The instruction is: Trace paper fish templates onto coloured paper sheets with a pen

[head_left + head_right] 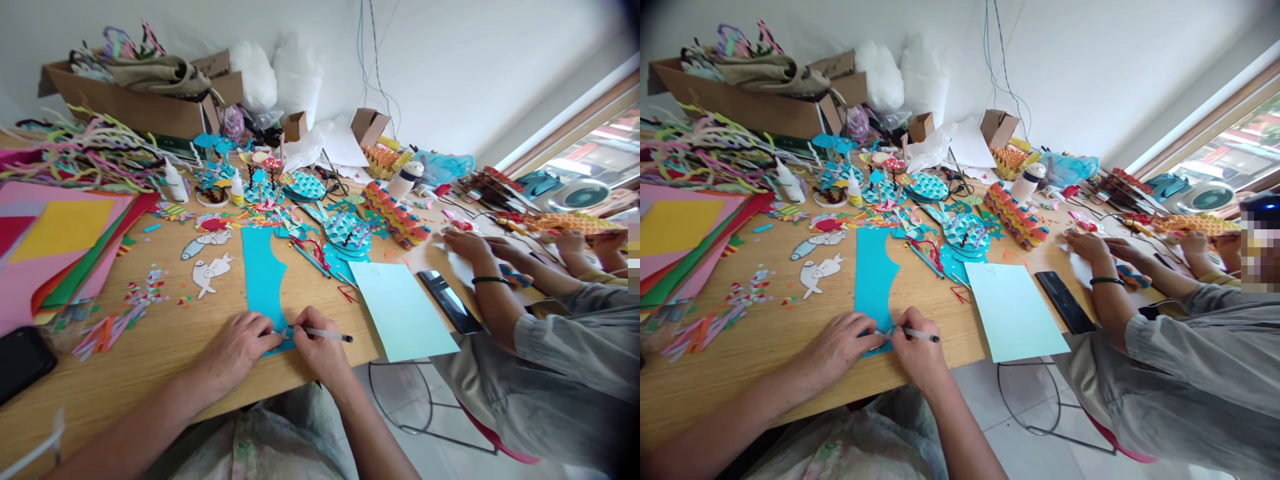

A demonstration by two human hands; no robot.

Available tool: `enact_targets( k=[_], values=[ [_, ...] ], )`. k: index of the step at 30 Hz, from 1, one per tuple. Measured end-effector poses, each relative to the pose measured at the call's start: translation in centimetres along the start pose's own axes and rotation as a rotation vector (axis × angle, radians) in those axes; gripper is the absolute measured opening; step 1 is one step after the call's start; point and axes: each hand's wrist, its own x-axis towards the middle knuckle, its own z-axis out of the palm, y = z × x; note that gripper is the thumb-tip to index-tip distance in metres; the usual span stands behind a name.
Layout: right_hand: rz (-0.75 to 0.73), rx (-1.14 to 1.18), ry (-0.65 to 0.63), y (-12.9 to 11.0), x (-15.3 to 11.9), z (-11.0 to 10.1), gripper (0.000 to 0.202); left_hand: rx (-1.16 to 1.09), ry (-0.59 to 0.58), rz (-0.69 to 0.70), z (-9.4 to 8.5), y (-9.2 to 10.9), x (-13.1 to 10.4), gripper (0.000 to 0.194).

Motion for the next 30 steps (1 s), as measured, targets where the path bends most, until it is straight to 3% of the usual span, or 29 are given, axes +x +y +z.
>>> enact_targets(
  k=[11, 30],
  values=[
    [-0.064, -0.049, -0.044, -0.4, -0.18, 0.3, 0.009, -0.012, 0.013, -0.009, 0.29, -0.04, -0.1, 0.017],
    [-0.021, 0.009, -0.08, -0.42, -0.43, 0.33, 0.008, -0.018, -0.012, -0.029, 0.3, 0.1, -0.21, 0.021]
  ],
)
